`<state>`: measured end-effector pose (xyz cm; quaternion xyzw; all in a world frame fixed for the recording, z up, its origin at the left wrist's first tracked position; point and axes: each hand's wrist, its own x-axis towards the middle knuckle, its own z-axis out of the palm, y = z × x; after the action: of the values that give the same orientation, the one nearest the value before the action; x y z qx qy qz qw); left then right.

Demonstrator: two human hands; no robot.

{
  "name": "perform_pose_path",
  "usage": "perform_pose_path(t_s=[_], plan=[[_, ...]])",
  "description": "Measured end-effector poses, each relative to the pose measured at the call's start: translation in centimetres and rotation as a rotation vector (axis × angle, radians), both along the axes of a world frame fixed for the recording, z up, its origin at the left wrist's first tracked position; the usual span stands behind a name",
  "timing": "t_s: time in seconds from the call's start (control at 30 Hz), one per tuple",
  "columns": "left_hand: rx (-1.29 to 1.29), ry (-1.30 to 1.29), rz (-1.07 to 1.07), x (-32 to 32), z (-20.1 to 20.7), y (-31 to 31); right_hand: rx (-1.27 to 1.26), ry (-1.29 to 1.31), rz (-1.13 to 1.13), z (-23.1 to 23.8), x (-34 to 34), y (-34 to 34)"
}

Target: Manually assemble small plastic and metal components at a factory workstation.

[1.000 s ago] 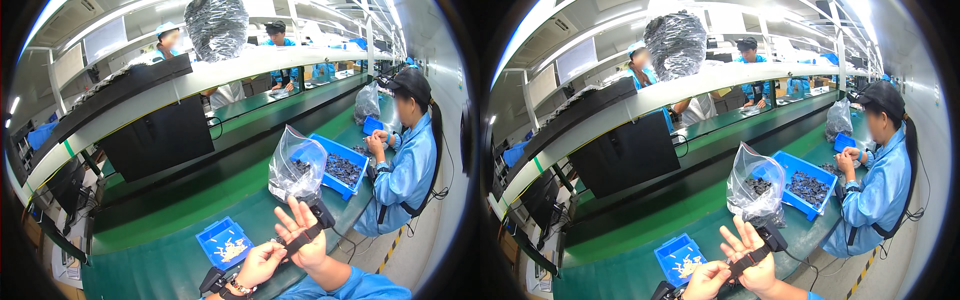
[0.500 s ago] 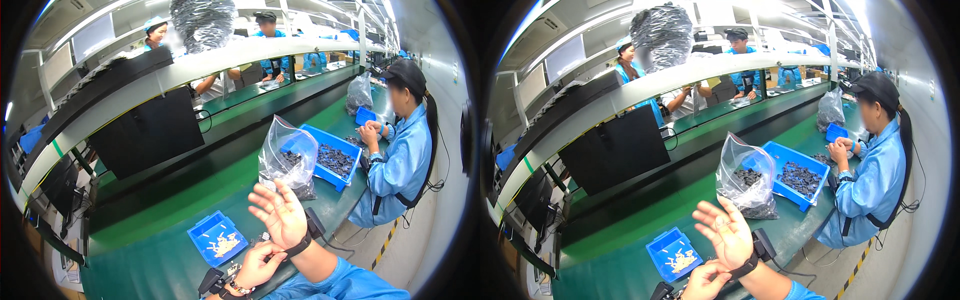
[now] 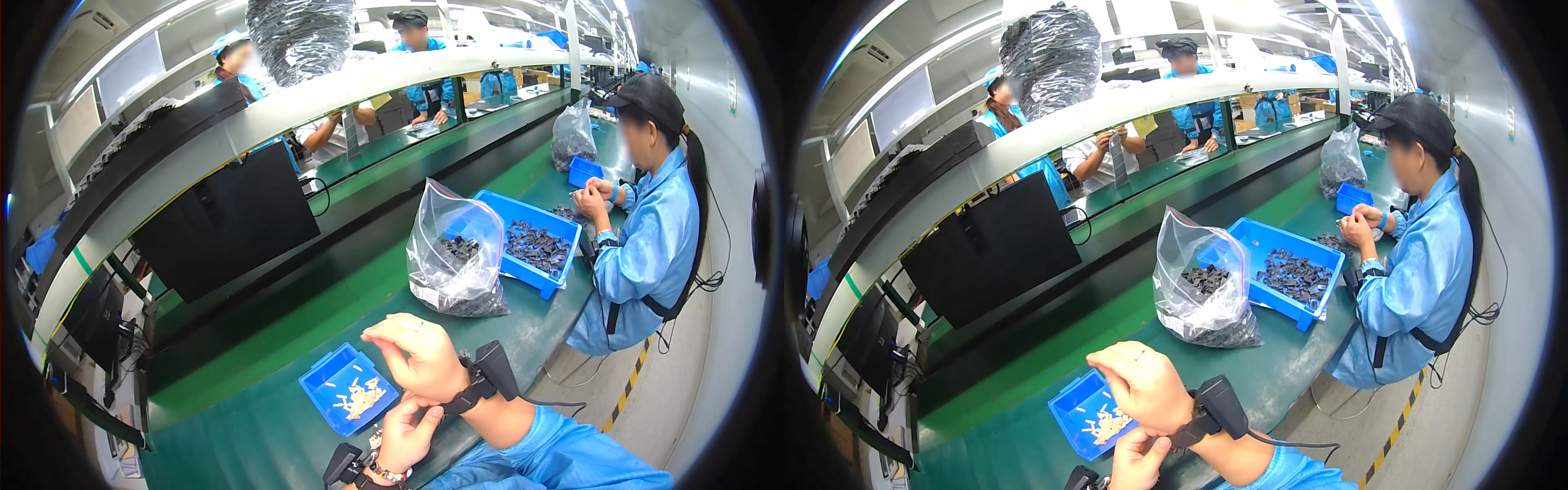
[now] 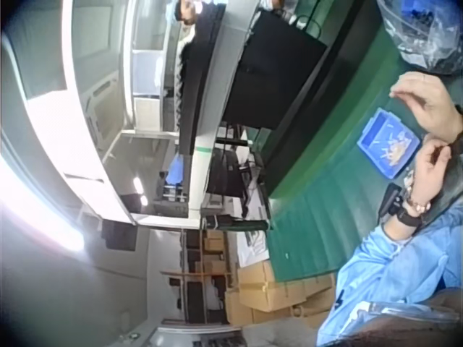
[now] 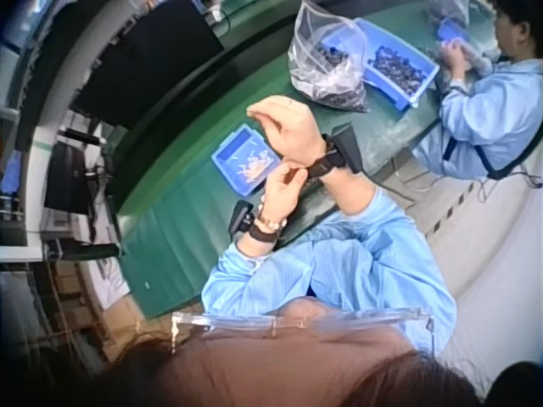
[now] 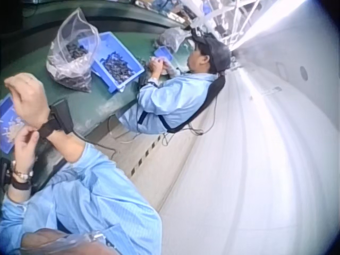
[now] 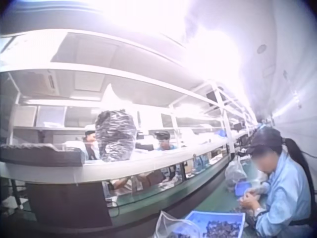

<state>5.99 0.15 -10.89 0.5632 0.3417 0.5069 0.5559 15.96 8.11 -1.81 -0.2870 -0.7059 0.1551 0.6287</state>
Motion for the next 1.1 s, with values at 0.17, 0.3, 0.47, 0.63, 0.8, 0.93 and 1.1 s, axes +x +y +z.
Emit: perform_pose_path(t_s=[0.17,0.3,0.47,0.63,0.8,0.93,1.1], plan=[[-0.097,-0.360,-0.082,0.0,-0.3,-0.6,-0.004,-0.004,0.318,0.5,-1.2,-0.6],[-0.083,-0.661,-0.276,0.7,1.0,-0.9,0.288,-0.383,0.204,-0.2,-2.2,0.2],[-0.211,-0.755,-0.060,2.3,1.1,-1.2,0.171,-0.486,0.342,-1.6,-4.5,-0.5],[-0.387,-0.880,-0.152,2.1,0.2,-1.1,0.125,-0.767,0.346,-1.9,-5.1,0.1],[-0.410,-0.990,-0.331,1.1,-0.5,-0.3,-0.005,-0.716,0.467,-2.0,-5.5,-0.1],[-0.286,-0.958,-0.299,0.9,-1.3,-0.1,-0.182,-0.136,0.643,-2.1,-5.8,-0.9],[-0.300,-0.775,-0.084,1.0,-0.7,-0.7,-0.213,0.064,0.622,-2.3,-5.8,-0.5]])
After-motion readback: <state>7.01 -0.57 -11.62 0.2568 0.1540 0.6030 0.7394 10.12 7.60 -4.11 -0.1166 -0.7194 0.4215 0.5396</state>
